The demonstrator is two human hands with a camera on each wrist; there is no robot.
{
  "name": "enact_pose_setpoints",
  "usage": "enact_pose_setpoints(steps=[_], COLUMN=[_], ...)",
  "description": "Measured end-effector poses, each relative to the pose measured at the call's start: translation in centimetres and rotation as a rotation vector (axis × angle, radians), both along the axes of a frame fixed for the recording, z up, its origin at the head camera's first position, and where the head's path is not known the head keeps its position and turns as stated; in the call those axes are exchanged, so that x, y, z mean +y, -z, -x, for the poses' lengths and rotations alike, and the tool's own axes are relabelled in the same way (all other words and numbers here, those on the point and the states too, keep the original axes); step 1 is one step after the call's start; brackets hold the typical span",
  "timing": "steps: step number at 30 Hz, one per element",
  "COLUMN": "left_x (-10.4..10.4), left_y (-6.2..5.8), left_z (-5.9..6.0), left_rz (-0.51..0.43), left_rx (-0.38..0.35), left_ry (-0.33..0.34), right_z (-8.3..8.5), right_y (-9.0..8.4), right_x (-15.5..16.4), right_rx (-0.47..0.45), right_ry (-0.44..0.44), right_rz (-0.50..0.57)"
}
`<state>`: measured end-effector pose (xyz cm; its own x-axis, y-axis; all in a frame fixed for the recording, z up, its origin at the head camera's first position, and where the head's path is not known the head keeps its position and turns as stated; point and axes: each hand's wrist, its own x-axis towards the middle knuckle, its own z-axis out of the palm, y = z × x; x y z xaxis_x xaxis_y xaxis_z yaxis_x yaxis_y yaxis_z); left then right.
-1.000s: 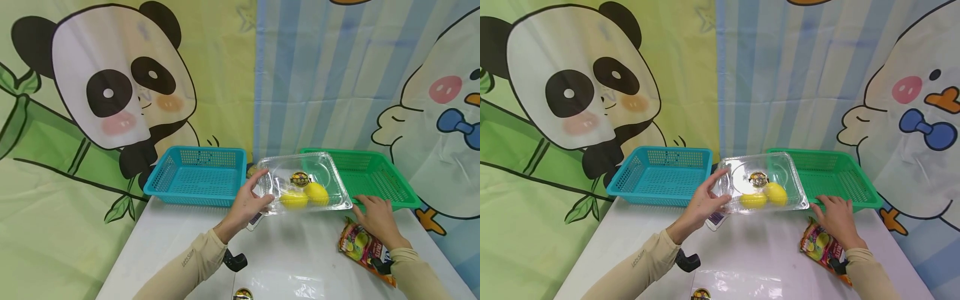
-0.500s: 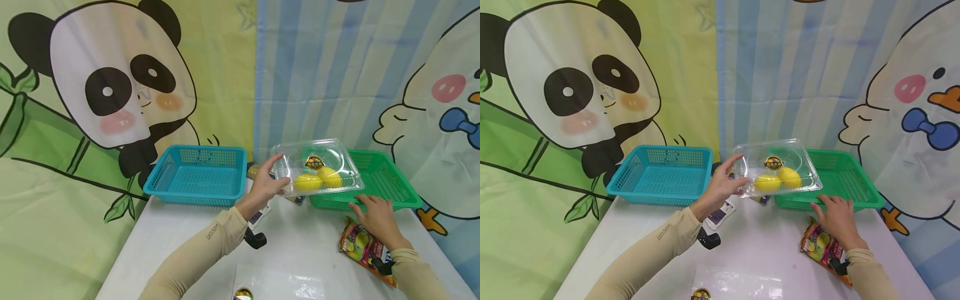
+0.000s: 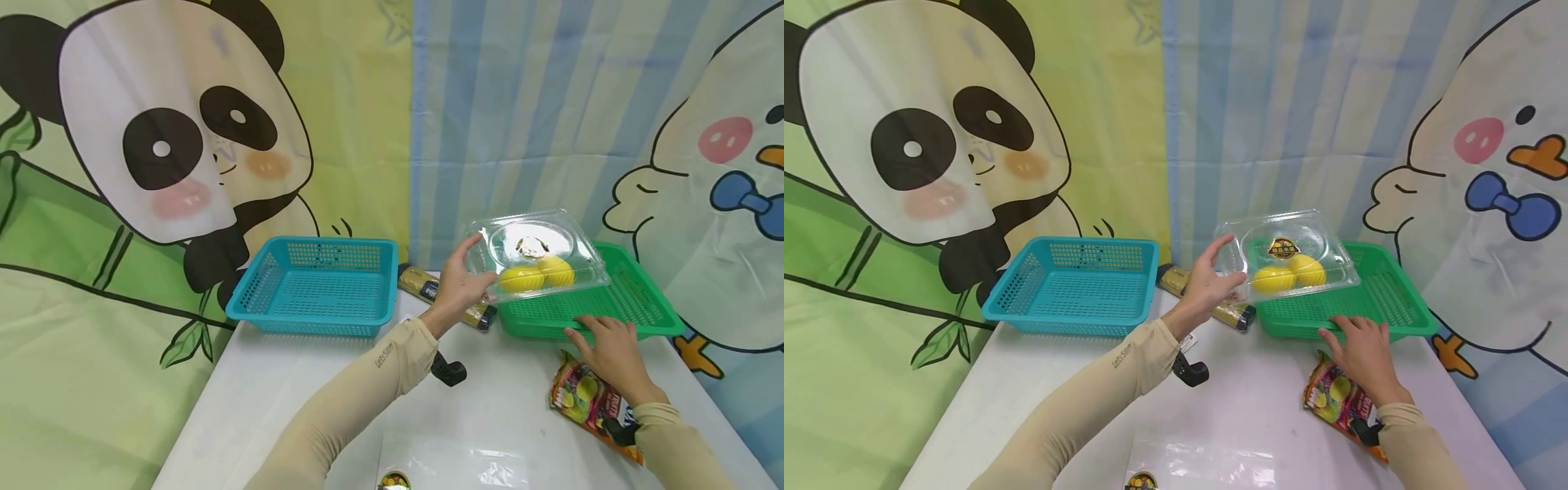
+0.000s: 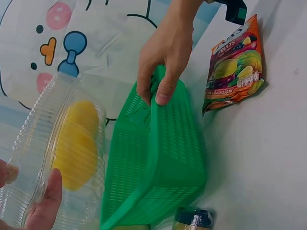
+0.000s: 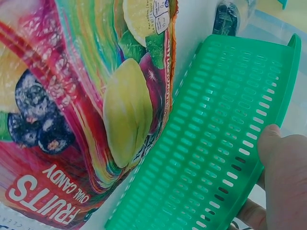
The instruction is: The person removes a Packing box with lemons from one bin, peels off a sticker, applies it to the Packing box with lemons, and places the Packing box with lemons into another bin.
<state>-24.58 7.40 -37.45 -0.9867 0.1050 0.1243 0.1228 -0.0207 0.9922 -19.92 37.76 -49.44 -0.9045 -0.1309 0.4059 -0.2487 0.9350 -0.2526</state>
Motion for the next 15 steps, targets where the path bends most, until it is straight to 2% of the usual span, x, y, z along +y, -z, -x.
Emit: enact_pose_setpoints(steps=[11,15], left_x=[3.6,4.8], left_y=[0.4,0.8], left_z=[1.2,1.8], left_rz=[0.027,0.051], left_rx=[-0.063,-0.052], left_ry=[-0.04,-0.05], right_z=[0.1,0.0], right_y=[-0.3,-0.1], right_x=[-0.2,-0.2], right_rx=[0.012,0.004], right_ry=[0.003,0.009], right_rz=[0.001,0.006])
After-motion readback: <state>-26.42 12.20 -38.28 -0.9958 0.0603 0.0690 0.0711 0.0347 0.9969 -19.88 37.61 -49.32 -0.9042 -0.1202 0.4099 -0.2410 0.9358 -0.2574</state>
